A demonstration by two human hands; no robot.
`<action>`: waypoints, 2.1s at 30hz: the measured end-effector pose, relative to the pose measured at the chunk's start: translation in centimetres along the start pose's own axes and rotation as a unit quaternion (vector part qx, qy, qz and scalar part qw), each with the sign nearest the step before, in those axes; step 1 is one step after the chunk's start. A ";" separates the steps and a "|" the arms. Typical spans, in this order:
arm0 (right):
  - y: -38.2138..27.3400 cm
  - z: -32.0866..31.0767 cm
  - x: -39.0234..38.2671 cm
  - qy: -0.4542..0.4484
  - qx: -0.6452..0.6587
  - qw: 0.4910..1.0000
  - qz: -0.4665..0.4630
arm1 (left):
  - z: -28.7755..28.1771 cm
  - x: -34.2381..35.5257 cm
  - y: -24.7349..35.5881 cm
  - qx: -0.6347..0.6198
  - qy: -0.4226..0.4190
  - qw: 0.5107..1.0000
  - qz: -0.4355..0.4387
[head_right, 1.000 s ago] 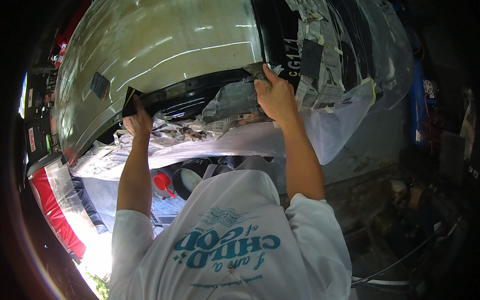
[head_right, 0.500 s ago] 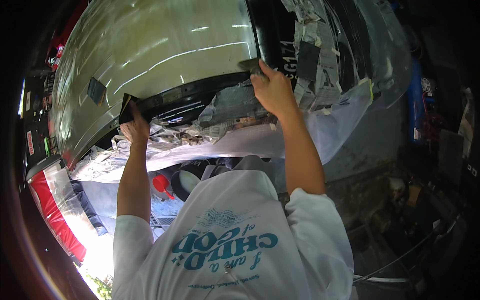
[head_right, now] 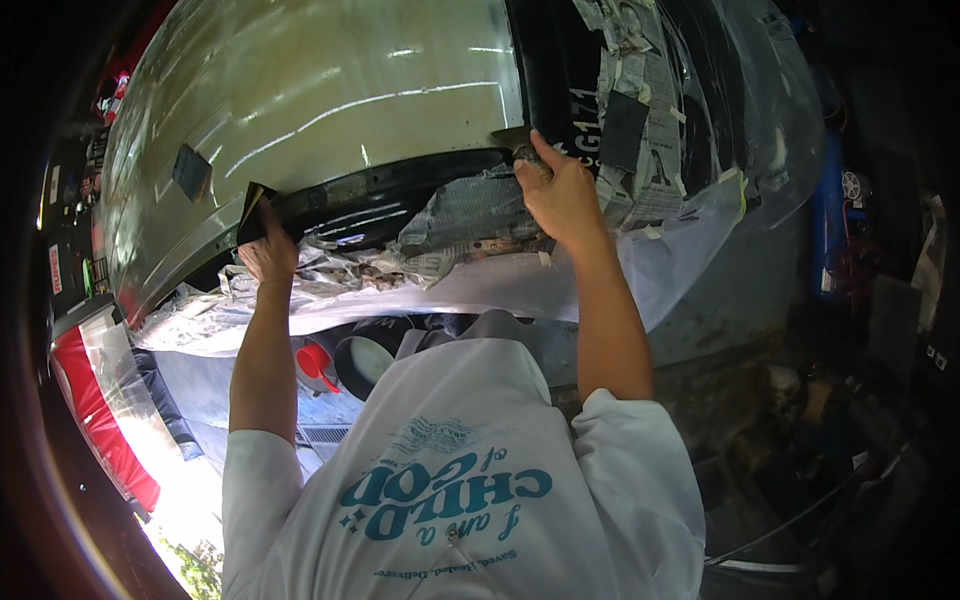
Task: The person sands the surface of a car hood using two sanding blocks, one in each hand. They move the blocks back and forth across the hood's surface, focusing on the area near the windshield and the edges.
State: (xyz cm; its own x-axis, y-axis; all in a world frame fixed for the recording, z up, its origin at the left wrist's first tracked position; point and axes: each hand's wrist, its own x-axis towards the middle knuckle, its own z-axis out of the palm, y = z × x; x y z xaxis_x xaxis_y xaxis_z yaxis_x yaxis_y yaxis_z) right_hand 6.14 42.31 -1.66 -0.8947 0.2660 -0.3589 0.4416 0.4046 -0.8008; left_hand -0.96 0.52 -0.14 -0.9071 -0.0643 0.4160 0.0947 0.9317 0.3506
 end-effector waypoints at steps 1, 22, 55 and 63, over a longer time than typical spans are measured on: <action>-0.1 -0.2 0.1 0.004 0.001 1.000 -0.007 | 0.2 0.2 0.0 0.003 -0.002 1.000 -0.004; -1.0 -1.6 1.6 -0.020 -0.034 0.999 0.007 | 0.3 0.9 0.3 -0.002 0.001 1.000 0.010; -2.1 -2.5 2.3 -0.046 -0.078 0.996 0.014 | -0.1 0.2 0.4 0.013 0.004 1.000 0.024; -2.8 -2.7 2.0 -0.059 -0.093 0.994 0.011 | 0.4 0.4 -0.1 0.016 0.014 0.999 0.029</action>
State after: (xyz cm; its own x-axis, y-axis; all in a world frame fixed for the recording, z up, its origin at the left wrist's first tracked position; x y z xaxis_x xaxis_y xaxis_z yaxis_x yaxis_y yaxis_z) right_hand 3.28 44.08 1.14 -0.8817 0.1769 -0.4374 0.4559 0.5582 -0.6932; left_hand -1.53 0.53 -0.35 -0.8887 -0.0190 0.4581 0.1339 0.9448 0.2991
